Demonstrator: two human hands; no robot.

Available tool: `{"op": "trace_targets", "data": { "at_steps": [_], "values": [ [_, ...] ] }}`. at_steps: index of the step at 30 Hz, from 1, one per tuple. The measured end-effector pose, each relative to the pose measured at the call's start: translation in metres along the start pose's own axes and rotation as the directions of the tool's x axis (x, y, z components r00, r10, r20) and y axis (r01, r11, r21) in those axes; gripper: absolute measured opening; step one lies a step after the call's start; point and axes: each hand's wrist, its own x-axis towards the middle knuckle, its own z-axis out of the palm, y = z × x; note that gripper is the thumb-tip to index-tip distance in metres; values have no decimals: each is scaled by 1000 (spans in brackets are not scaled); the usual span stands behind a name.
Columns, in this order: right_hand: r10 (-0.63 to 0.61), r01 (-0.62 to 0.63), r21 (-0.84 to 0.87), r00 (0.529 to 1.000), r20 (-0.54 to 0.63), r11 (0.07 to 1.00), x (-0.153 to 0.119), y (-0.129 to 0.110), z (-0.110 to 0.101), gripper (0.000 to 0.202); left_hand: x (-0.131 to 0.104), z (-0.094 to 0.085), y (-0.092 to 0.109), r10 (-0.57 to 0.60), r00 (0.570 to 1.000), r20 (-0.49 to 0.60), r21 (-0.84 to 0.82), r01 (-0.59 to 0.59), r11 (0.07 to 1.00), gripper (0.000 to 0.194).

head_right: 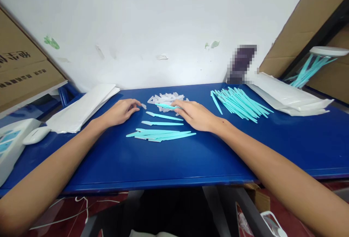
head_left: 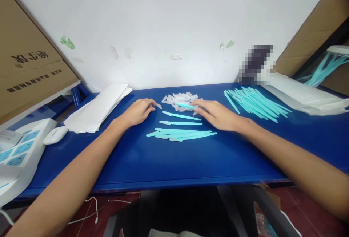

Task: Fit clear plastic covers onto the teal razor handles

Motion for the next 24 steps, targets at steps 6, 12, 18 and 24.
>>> {"op": "trace_targets", "data": {
  "at_steps": [6,12,18,24],
  "values": [
    [-29,26,-62,999,-45,998,1,-3,4,44,0,4,5,19,1000,-14,59,-18,998,44],
    [7,-15,-102,997,-78,995,2,-6,2,41,5,13,-1,2,1000,-13,117,0,993,47],
    [123,-123,6,986,-115,992,1,-12,-4,40,3,2,-6,90,990,-112,15,-89,996,30],
    [79,-71,51,983,-167,996,0,-14,-4,34,-4,-17,-3,18,999,50,-199,-7,980,21]
  ]
}}
